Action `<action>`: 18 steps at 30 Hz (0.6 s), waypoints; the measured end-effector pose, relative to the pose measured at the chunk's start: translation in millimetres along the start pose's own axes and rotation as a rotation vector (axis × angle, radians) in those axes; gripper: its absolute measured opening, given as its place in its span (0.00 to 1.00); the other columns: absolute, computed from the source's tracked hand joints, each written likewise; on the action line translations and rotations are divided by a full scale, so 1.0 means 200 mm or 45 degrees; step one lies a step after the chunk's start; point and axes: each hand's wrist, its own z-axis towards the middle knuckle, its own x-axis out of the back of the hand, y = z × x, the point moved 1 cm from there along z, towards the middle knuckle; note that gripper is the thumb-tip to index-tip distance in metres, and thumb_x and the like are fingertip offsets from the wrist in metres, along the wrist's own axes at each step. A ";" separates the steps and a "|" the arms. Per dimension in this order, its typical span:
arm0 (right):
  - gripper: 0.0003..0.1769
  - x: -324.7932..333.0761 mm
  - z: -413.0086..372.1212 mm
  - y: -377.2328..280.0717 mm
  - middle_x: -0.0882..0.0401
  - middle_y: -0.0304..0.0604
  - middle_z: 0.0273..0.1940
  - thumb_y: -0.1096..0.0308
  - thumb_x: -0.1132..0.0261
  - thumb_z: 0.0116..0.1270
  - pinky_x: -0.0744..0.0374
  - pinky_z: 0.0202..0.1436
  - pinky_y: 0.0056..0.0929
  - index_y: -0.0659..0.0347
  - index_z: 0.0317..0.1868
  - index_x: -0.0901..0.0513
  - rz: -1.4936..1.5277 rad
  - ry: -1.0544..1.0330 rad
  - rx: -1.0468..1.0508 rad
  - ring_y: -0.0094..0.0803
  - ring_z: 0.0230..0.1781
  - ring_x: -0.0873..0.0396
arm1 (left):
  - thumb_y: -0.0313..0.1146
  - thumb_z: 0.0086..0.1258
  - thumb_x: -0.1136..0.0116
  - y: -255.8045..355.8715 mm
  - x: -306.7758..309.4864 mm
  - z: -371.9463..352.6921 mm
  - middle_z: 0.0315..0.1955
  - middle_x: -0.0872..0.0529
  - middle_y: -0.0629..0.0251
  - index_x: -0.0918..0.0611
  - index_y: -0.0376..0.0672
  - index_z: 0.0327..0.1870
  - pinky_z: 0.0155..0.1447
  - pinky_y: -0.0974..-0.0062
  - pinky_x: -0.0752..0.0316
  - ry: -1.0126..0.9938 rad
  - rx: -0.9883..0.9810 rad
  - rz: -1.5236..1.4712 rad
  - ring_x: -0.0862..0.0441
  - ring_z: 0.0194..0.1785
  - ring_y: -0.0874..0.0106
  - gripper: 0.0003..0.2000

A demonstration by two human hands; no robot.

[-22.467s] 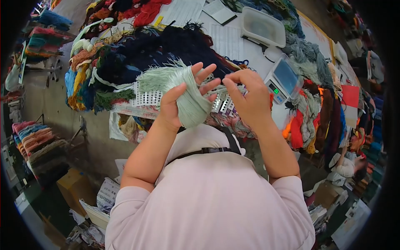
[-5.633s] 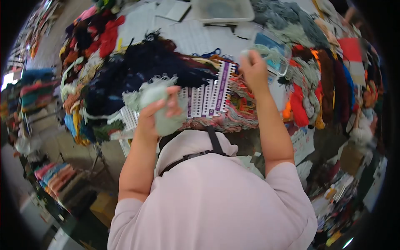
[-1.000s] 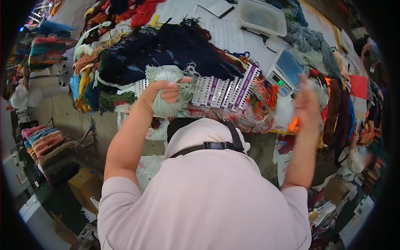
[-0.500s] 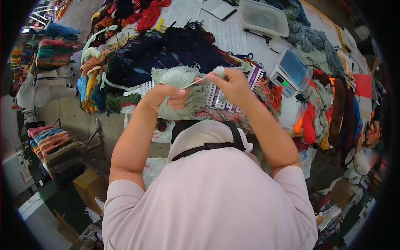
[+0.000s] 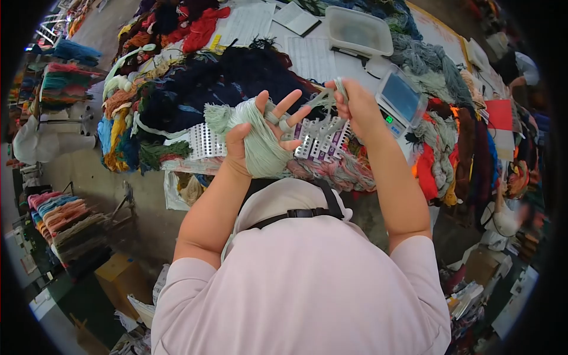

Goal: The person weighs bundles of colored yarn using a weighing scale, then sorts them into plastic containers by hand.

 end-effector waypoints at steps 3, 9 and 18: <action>0.17 -0.14 -0.09 -0.13 0.32 0.28 0.23 0.61 0.48 0.73 0.39 0.21 0.17 0.68 0.47 0.21 -0.201 -0.063 0.202 0.15 0.18 0.38 | 0.35 0.60 0.38 -0.02 0.00 0.01 0.74 0.51 0.55 0.24 0.58 0.62 0.62 0.46 0.29 -0.057 0.011 0.003 0.53 0.76 0.51 0.25; 0.12 -0.38 -0.31 -0.21 0.15 0.39 0.28 0.64 0.38 0.66 0.29 0.24 0.17 0.66 0.37 0.16 -0.798 -0.394 0.408 0.21 0.23 0.20 | 0.39 0.62 0.38 0.01 -0.01 -0.05 0.75 0.56 0.53 0.23 0.60 0.61 0.62 0.48 0.28 -0.144 0.064 -0.001 0.49 0.74 0.50 0.23; 0.12 -0.38 -0.44 0.01 0.21 0.42 0.35 0.65 0.28 0.52 0.24 0.41 0.35 0.62 0.35 0.16 -0.803 -0.050 0.920 0.37 0.34 0.23 | 0.39 0.63 0.43 0.01 -0.13 -0.05 0.73 0.47 0.50 0.32 0.53 0.68 0.71 0.48 0.44 0.180 -0.129 0.351 0.51 0.76 0.55 0.29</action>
